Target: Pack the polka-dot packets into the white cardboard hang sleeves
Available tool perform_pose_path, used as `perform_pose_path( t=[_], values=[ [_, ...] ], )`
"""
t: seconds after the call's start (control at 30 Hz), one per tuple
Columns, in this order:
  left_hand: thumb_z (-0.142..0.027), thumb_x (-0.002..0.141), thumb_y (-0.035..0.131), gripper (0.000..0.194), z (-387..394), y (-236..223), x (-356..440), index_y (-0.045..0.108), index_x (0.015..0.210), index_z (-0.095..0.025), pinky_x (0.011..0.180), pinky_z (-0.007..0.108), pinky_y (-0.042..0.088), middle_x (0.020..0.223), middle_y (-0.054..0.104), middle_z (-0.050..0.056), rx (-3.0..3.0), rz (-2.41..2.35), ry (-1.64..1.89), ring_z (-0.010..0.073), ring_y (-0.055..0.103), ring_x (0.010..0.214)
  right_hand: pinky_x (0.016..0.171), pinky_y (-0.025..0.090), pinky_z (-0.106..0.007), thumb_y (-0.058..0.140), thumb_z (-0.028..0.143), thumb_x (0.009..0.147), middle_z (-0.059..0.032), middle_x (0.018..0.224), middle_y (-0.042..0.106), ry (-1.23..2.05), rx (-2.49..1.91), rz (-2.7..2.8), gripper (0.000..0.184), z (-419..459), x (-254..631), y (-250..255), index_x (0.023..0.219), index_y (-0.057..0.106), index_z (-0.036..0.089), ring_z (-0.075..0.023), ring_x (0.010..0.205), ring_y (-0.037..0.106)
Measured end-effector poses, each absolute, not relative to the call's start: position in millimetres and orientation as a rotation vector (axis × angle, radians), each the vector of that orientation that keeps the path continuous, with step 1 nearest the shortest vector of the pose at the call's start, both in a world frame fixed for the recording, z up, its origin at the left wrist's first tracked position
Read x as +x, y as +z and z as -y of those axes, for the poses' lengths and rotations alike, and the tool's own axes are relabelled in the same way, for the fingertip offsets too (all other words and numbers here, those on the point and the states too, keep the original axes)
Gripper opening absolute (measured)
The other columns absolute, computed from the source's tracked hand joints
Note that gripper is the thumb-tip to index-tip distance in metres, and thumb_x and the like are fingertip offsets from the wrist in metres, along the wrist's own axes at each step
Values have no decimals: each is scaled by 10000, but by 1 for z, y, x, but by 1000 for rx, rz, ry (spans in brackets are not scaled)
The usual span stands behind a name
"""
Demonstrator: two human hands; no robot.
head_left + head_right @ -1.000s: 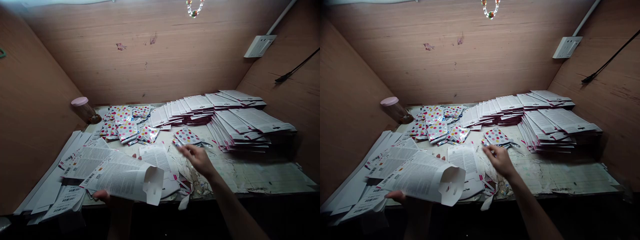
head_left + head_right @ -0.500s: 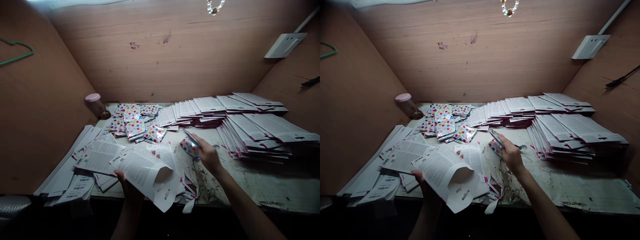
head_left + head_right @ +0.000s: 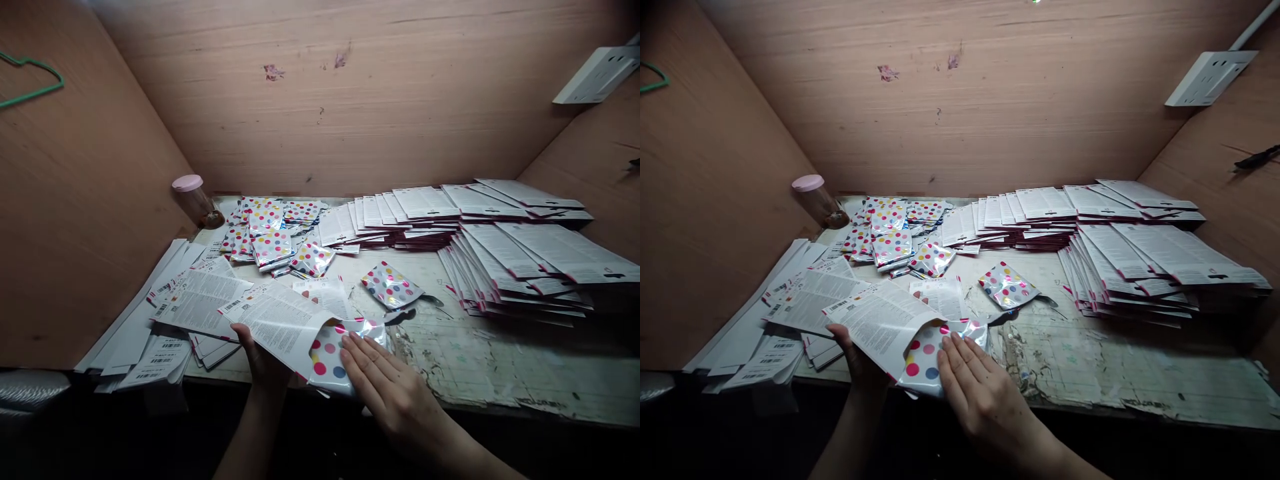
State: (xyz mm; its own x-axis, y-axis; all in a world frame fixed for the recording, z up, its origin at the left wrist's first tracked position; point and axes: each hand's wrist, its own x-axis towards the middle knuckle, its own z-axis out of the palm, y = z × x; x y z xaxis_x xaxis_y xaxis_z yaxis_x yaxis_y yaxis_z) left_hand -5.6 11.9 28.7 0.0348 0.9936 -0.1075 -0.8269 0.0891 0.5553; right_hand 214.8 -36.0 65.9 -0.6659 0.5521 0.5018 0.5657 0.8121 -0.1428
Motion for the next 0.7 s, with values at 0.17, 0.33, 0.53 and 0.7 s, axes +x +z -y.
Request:
perform_pose_path(
  t=[0.17,0.33,0.53,0.7],
  values=[
    [-881,704,370,932,-12,39,-10,470,1410,-282,1097,504,360,1369,579,90,342,-601,1541,378,400,1356,949,535,-479,342,6,892,-260,1265,583,-115,-827,2518,429,36,204,75,1252,576,2,-367,1219,530],
    [-858,732,372,914,-10,47,-12,397,1453,-299,1100,517,354,1408,543,78,408,-643,1546,370,372,1374,932,541,-502,343,-18,852,-314,1239,578,-126,-823,2611,431,41,204,80,1204,587,-63,-411,1175,557],
    [-876,724,330,922,-3,48,-13,361,1467,-331,1093,529,363,1433,517,47,448,-669,1501,365,325,1401,932,542,-509,336,-5,852,-295,1248,585,-89,-864,2545,460,45,197,73,1249,567,-17,-396,1180,567],
    [-905,693,320,1041,6,42,-1,348,1478,-222,1124,549,287,1449,487,114,404,-523,1293,395,299,1404,953,539,-500,375,28,864,-272,1226,617,69,-879,2357,504,48,180,71,1359,456,-10,-369,1187,577]
  ],
)
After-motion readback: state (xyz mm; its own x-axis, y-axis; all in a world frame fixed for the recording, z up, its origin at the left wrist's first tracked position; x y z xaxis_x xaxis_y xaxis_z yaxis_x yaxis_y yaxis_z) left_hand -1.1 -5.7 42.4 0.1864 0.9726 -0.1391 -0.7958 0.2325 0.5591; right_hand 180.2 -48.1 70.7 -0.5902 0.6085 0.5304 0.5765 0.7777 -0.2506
